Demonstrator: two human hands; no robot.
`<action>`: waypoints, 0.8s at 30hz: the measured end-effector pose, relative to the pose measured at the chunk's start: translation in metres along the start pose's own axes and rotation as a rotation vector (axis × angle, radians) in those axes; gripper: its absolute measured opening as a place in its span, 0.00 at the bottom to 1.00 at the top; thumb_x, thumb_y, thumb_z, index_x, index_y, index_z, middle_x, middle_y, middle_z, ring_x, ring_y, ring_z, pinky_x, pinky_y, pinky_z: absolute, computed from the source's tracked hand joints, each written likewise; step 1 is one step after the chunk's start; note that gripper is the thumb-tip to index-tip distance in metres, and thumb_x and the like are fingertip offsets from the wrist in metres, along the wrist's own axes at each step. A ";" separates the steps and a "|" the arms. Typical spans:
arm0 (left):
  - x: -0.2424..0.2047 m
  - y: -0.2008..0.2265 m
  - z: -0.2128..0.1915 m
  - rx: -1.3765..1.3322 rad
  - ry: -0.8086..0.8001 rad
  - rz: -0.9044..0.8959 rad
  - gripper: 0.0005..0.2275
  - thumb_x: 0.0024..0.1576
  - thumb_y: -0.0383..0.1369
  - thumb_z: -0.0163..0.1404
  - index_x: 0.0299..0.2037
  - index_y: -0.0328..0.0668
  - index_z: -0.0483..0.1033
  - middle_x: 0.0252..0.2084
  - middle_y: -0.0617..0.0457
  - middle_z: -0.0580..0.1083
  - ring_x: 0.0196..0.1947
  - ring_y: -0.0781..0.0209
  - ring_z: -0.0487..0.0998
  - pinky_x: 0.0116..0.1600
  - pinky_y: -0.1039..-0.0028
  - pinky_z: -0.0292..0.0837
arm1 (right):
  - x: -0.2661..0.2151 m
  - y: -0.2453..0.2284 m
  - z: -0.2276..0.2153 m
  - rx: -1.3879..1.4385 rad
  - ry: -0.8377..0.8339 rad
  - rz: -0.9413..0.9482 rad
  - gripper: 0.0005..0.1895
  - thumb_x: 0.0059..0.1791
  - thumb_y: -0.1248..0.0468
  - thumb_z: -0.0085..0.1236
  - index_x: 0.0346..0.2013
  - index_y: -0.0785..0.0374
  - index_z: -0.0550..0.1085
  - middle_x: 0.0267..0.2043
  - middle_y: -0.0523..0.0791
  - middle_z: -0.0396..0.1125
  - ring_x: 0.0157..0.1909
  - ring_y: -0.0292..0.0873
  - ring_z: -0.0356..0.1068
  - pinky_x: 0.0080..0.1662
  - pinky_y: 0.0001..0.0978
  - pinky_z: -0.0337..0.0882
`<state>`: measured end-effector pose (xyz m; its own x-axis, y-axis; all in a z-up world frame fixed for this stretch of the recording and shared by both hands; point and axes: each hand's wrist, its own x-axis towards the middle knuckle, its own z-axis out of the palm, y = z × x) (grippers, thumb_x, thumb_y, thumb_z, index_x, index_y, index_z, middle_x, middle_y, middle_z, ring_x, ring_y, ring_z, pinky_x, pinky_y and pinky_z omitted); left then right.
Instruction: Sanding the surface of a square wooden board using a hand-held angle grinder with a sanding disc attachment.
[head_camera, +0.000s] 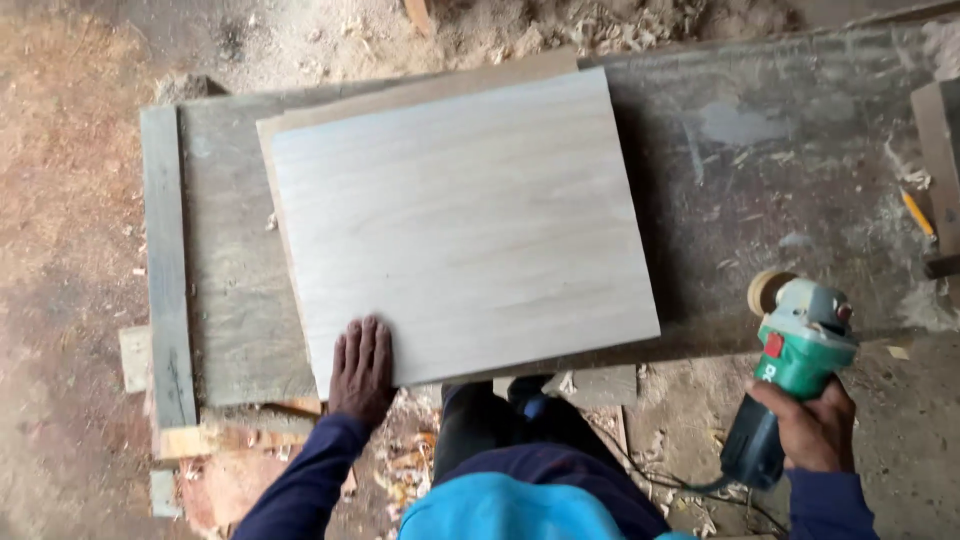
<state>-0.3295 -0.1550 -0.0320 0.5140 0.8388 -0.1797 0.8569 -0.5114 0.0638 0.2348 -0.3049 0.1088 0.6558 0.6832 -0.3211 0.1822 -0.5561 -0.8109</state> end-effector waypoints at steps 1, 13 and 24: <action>-0.004 0.002 -0.004 0.001 -0.011 -0.006 0.35 0.56 0.39 0.48 0.71 0.31 0.48 0.74 0.32 0.50 0.75 0.32 0.50 0.75 0.45 0.41 | -0.002 0.014 -0.006 -0.002 -0.010 0.007 0.30 0.41 0.63 0.66 0.57 0.63 0.73 0.49 0.43 0.72 0.48 0.39 0.70 0.50 0.38 0.69; -0.030 0.016 -0.264 -0.055 0.391 0.193 0.22 0.59 0.39 0.51 0.63 0.40 0.70 0.61 0.44 0.74 0.62 0.47 0.75 0.66 0.58 0.68 | 0.043 0.045 -0.045 0.109 0.026 -0.102 0.31 0.41 0.63 0.68 0.59 0.64 0.73 0.49 0.43 0.72 0.47 0.41 0.70 0.49 0.41 0.70; 0.080 -0.079 -0.428 -0.063 0.392 -0.025 0.22 0.54 0.55 0.56 0.46 0.48 0.80 0.38 0.45 0.80 0.37 0.45 0.81 0.42 0.57 0.75 | 0.040 0.101 -0.081 0.074 0.241 -0.102 0.31 0.43 0.70 0.68 0.61 0.64 0.69 0.53 0.48 0.70 0.56 0.49 0.71 0.54 0.53 0.70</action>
<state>-0.3397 0.0327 0.3685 0.4586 0.8645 0.2059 0.8636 -0.4882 0.1263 0.3391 -0.3725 0.0536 0.7938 0.5966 -0.1176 0.2079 -0.4480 -0.8695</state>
